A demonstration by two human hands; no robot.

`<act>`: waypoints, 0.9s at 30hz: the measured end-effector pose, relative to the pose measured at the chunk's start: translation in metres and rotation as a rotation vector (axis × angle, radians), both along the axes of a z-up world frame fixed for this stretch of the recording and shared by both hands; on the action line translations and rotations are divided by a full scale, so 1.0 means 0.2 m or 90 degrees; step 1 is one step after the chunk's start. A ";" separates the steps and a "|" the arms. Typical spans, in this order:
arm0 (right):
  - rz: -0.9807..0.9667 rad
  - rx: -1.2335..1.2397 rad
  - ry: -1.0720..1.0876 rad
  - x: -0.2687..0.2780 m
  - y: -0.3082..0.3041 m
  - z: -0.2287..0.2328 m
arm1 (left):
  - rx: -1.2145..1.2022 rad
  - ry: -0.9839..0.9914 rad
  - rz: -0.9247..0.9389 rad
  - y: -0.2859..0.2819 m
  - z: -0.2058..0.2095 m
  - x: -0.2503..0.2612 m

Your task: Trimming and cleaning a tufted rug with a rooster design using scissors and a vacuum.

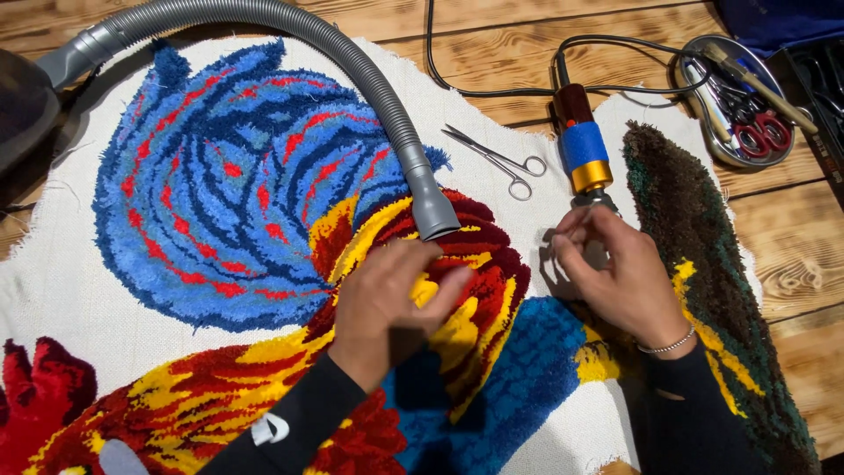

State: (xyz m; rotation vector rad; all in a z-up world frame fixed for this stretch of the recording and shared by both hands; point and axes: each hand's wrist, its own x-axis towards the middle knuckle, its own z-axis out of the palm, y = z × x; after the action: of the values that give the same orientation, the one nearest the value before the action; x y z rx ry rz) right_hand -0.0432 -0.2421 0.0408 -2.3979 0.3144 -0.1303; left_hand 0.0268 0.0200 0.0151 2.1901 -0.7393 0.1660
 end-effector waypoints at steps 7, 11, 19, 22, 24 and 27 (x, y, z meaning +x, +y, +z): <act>0.107 -0.289 0.028 0.17 0.02 0.16 | -0.097 0.198 0.106 -0.06 0.06 0.46; 0.189 -0.357 -0.066 0.38 -0.02 0.07 | -0.004 0.165 0.113 -0.13 -0.10 0.60; 0.194 -0.476 0.090 0.56 -0.05 -0.04 | -0.086 0.418 0.052 -0.12 -0.07 0.70; 0.196 -0.493 0.063 0.57 -0.08 -0.03 | -0.195 0.561 -0.022 -0.09 0.03 0.66; 0.163 -0.448 0.128 0.56 -0.11 -0.02 | -0.228 0.663 -0.096 -0.07 0.03 0.64; 0.172 -0.304 0.059 0.44 -0.14 0.15 | -0.301 0.723 -0.167 -0.07 0.00 0.64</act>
State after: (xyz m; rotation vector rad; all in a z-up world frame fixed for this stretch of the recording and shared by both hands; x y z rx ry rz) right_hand 0.0456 -0.2709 0.0709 -2.8974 -0.0076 0.0351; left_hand 0.1555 0.0065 0.0150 1.3716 -0.2584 -0.8795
